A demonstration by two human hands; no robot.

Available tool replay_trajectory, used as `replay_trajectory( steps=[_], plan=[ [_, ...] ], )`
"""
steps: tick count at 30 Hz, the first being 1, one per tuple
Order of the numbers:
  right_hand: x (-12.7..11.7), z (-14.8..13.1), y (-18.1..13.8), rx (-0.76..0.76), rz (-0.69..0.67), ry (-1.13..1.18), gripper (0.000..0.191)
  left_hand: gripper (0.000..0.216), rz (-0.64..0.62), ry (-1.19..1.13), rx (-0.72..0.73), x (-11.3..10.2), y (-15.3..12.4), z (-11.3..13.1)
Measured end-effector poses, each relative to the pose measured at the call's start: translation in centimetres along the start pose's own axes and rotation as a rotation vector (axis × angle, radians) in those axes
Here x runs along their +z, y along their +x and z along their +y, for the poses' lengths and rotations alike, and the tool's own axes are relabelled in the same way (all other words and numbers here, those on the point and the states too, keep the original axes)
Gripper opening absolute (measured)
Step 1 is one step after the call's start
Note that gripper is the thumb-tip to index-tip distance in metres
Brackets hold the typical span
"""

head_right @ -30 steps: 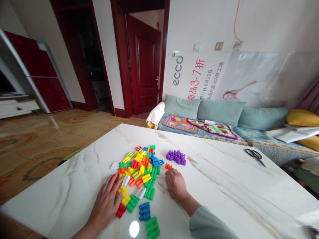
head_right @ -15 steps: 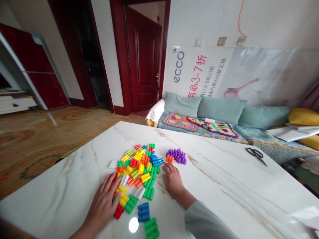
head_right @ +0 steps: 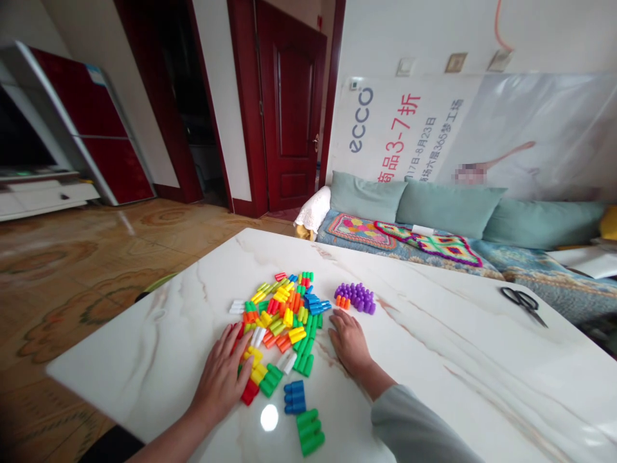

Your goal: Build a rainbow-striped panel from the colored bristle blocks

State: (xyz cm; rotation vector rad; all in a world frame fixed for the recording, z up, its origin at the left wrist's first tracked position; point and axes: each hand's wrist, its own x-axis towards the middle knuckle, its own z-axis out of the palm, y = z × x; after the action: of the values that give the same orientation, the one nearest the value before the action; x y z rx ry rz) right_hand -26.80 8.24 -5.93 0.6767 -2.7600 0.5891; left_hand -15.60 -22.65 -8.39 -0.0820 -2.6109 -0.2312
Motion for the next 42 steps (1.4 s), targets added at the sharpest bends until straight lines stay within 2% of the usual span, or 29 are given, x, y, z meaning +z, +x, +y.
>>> replay_trajectory(
  steps=[4,8,13,16,20,28,32,35,38,40,42],
  plan=[
    [-0.4,-2.6,1.2,-0.088,0.104,0.093,0.03,0.053,-0.007,-0.004,-0.002,-0.4,0.0,0.2],
    [-0.8,-7.7,4.2,-0.188,0.014,0.124,0.027,0.052,-0.011,-0.018,-0.01,-0.4,0.0,0.2],
    [0.2,-13.4,8.0,0.015,-0.192,-0.025,0.033,0.051,-0.015,-0.039,-0.023,-0.3,-0.1,0.2],
    [1.2,-15.5,9.2,0.144,-0.196,-0.14,0.037,0.051,-0.028,-0.03,-0.037,-0.3,-0.1,0.2],
    [2.2,-16.9,9.7,0.206,-0.176,-0.191,0.046,0.052,-0.039,-0.025,-0.044,-0.4,0.0,0.2],
    [3.2,-16.8,9.6,0.216,-0.158,-0.193,0.027,0.051,-0.037,-0.028,-0.043,-0.3,0.0,0.2],
    [2.1,-16.1,8.6,0.141,-0.189,-0.151,0.027,0.051,-0.028,-0.027,-0.04,-0.4,0.0,0.3],
    [0.1,-15.0,6.6,-0.072,-0.182,-0.091,0.03,0.05,-0.024,-0.038,-0.035,-0.6,0.1,0.4],
    [-1.9,-12.7,3.3,-0.318,-0.109,-0.045,0.038,0.051,-0.02,-0.031,-0.032,-0.6,0.1,0.3],
    [-2.6,-10.5,0.7,-0.358,-0.078,-0.038,0.043,0.052,-0.017,-0.017,-0.028,-0.5,0.1,0.3],
    [-2.4,-8.1,-1.7,-0.315,-0.056,-0.047,0.05,0.052,-0.012,-0.008,-0.021,-0.4,0.1,0.2]
  ],
)
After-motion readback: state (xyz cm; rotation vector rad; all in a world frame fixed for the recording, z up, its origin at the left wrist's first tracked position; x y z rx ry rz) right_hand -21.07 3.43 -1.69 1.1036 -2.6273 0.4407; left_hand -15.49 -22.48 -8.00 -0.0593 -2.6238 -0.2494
